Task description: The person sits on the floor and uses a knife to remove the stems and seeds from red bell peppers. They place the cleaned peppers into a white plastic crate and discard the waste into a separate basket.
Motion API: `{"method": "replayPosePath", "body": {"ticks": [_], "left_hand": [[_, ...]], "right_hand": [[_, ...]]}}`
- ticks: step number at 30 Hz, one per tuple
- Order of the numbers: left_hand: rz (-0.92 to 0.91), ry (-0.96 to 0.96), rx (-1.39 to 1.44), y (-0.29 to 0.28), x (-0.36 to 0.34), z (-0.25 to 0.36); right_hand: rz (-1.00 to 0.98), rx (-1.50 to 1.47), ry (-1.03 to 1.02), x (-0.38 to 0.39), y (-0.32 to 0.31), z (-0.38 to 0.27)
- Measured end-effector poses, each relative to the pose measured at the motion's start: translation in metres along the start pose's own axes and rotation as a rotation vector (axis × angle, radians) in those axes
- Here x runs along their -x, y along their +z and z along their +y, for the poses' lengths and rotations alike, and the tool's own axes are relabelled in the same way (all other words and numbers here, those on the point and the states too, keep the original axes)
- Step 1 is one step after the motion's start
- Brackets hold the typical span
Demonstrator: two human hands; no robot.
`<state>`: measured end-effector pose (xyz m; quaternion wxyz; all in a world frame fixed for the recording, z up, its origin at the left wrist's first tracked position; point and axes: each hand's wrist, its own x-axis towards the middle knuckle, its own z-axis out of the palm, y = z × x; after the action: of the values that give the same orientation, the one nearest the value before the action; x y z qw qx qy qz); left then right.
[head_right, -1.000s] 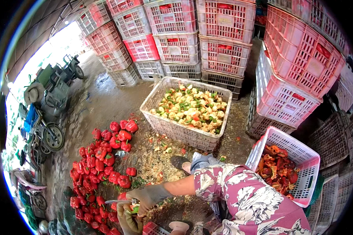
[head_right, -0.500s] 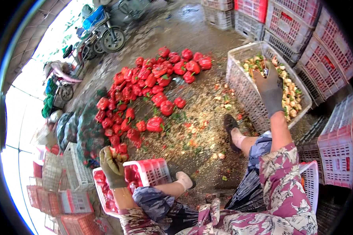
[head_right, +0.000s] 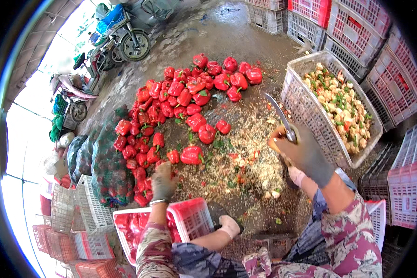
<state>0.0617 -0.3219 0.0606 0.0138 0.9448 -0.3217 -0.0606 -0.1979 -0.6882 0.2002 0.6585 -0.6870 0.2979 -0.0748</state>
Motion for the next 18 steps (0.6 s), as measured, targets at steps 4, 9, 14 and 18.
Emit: {"method": "replayPosePath", "body": {"ticks": [4, 9, 14, 18], "left_hand": [[-0.205, -0.020, -0.167, 0.098, -0.061, 0.008], [-0.188, 0.048, -0.210, 0.178, -0.114, 0.006], [-0.213, -0.059, -0.143, 0.173, -0.142, 0.002], [-0.306, -0.178, -0.097, 0.147, -0.145, 0.009]], "right_hand": [[0.058, 0.081, 0.011, -0.002, 0.002, 0.004], [0.165, 0.091, 0.236, 0.005, 0.006, -0.014], [0.171, 0.068, 0.304, -0.004, 0.010, -0.004], [0.239, 0.123, 0.188, -0.004, 0.014, 0.008]]}}
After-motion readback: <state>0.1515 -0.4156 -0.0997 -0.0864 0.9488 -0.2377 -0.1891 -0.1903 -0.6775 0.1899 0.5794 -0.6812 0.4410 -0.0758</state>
